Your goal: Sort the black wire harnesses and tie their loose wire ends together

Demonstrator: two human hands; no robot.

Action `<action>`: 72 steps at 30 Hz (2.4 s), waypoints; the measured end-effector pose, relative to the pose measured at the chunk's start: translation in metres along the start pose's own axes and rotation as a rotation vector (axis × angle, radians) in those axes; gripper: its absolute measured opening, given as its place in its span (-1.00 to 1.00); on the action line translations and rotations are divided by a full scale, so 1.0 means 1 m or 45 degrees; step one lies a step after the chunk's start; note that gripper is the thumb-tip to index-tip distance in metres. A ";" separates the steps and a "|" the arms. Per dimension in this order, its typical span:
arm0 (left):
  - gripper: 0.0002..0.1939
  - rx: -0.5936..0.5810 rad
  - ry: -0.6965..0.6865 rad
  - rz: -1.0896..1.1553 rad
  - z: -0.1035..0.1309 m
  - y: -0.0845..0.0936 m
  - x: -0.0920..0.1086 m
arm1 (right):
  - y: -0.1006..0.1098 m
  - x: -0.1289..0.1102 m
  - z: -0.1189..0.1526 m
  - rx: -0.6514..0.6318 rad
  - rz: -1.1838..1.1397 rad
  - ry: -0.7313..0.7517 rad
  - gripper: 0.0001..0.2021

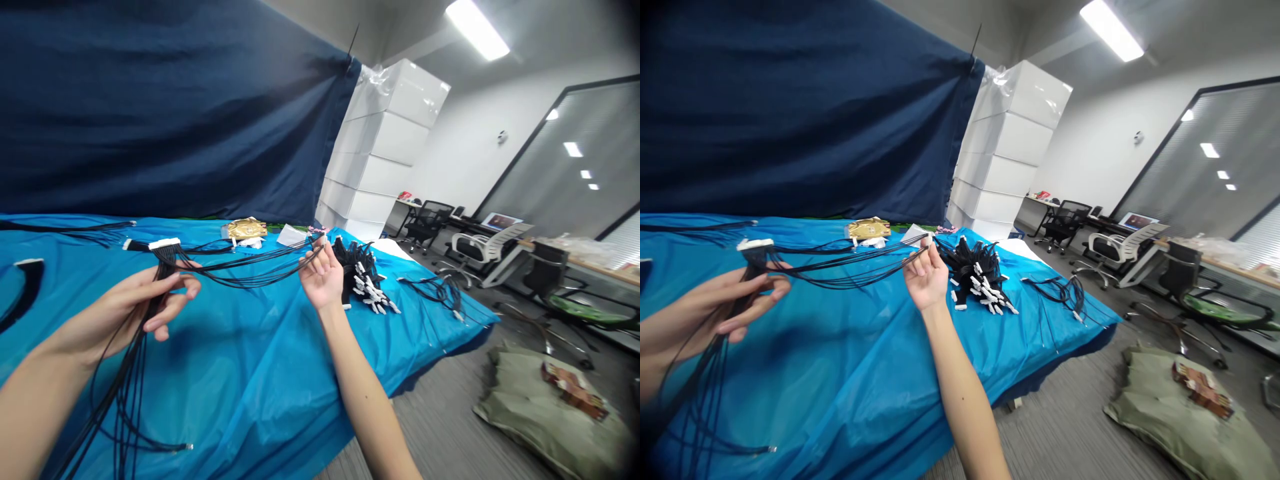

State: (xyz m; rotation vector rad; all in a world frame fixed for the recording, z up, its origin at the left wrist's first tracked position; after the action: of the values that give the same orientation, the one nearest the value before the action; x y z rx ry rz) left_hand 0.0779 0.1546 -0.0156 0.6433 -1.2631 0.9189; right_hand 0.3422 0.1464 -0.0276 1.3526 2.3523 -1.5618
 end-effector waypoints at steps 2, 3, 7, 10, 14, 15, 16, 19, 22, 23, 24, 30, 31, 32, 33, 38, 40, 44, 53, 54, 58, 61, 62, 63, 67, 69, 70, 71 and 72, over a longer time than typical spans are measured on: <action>-0.85 0.015 0.029 0.021 -0.003 0.002 -0.003 | 0.001 0.000 0.000 -0.004 0.035 0.009 -0.74; -0.84 0.017 0.046 0.026 -0.006 0.003 -0.005 | 0.001 -0.001 -0.001 -0.010 0.049 0.013 -0.75; -0.83 0.066 0.067 0.033 -0.018 0.000 -0.015 | 0.001 -0.001 -0.001 -0.021 0.070 -0.008 -0.75; -0.86 0.240 -0.026 -0.015 -0.029 -0.004 -0.022 | 0.000 0.001 0.000 0.002 0.116 0.005 -0.77; -0.87 0.376 -0.127 0.030 -0.042 -0.004 -0.031 | 0.002 0.006 0.000 0.047 0.294 0.159 -0.78; -0.87 0.383 -0.145 0.048 -0.044 -0.004 -0.033 | 0.004 0.008 0.001 0.068 0.338 0.197 -0.75; -0.87 0.392 -0.164 0.063 -0.045 -0.003 -0.034 | 0.005 0.010 0.001 0.087 0.385 0.236 -0.73; -0.87 0.458 -0.219 0.126 -0.048 0.001 -0.037 | 0.009 0.015 0.003 0.074 0.494 0.307 -0.72; -0.87 0.506 -0.225 0.189 -0.049 0.002 -0.040 | 0.008 0.018 0.005 -0.013 0.453 0.265 -0.74; -0.86 0.503 -0.217 0.200 -0.050 0.002 -0.041 | 0.007 0.018 0.006 -0.037 0.401 0.222 -0.74; -0.83 0.489 -0.208 0.207 -0.050 0.001 -0.042 | 0.006 0.018 0.007 -0.048 0.340 0.165 -0.74; -0.68 0.292 -0.181 0.216 -0.048 -0.011 -0.040 | 0.000 0.019 0.010 0.022 0.119 -0.163 -0.68; -0.68 0.253 -0.183 0.203 -0.046 -0.014 -0.040 | -0.001 0.021 0.011 0.020 0.127 -0.200 -0.68; -0.68 0.212 -0.181 0.186 -0.045 -0.016 -0.039 | -0.002 0.023 0.012 0.013 0.147 -0.235 -0.67; -0.68 0.170 -0.171 0.167 -0.044 -0.019 -0.039 | -0.003 0.026 0.014 0.001 0.179 -0.265 -0.67; -0.66 -0.009 -0.026 0.087 -0.042 -0.038 -0.048 | -0.009 0.046 0.028 -0.245 0.463 -0.147 -0.67; -0.64 -0.044 0.004 0.058 -0.043 -0.046 -0.054 | -0.011 0.052 0.035 -0.411 0.676 0.035 -0.69; -0.59 -0.038 -0.013 0.008 -0.045 -0.058 -0.064 | -0.011 0.062 0.048 -0.508 0.956 0.196 -0.72; -0.54 -0.058 -0.106 -0.041 -0.044 -0.065 -0.071 | -0.011 0.071 0.059 -0.482 0.948 0.055 -0.73; -0.54 -0.072 -0.112 -0.038 -0.044 -0.065 -0.072 | -0.013 0.072 0.059 -0.462 0.874 0.011 -0.72; -0.55 -0.103 -0.137 -0.037 -0.047 -0.064 -0.074 | -0.017 0.076 0.062 -0.403 0.630 -0.214 -0.67; -0.56 -0.078 -0.155 -0.075 -0.049 -0.062 -0.076 | -0.017 0.079 0.063 -0.393 0.523 -0.394 -0.58; -0.56 -0.064 -0.156 -0.102 -0.049 -0.061 -0.076 | -0.017 0.080 0.063 -0.387 0.501 -0.434 -0.57; -0.56 -0.047 -0.160 -0.142 -0.050 -0.060 -0.076 | -0.016 0.081 0.063 -0.375 0.493 -0.459 -0.58; -0.62 0.091 -0.363 -0.558 -0.047 -0.054 -0.067 | -0.015 0.079 0.058 -0.322 0.490 -0.476 -0.59; -0.68 0.187 -0.592 -0.859 -0.044 -0.050 -0.060 | -0.013 0.077 0.054 -0.266 0.454 -0.452 -0.62; -0.68 0.227 -0.692 -0.986 -0.042 -0.048 -0.057 | -0.012 0.075 0.051 -0.226 0.429 -0.443 -0.64; -0.66 0.264 -0.767 -1.083 -0.041 -0.046 -0.054 | -0.011 0.074 0.048 -0.181 0.407 -0.440 -0.67; -0.62 0.302 -0.826 -1.155 -0.039 -0.044 -0.052 | -0.010 0.073 0.045 -0.134 0.387 -0.443 -0.70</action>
State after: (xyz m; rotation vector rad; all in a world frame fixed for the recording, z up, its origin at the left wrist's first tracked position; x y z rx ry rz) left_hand 0.1333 0.1538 -0.0710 1.6214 -1.2099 0.0779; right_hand 0.2708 0.1580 -0.0753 1.2276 1.8968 -1.4267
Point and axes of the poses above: each hand's wrist, its own z-axis away from the middle knuckle, its own y-axis out of the back of the hand, x = y × z, the point moved 2 cm from there along -z, towards the middle knuckle, and after that the axes turned 15 degrees about y, right-handed, at the moved point
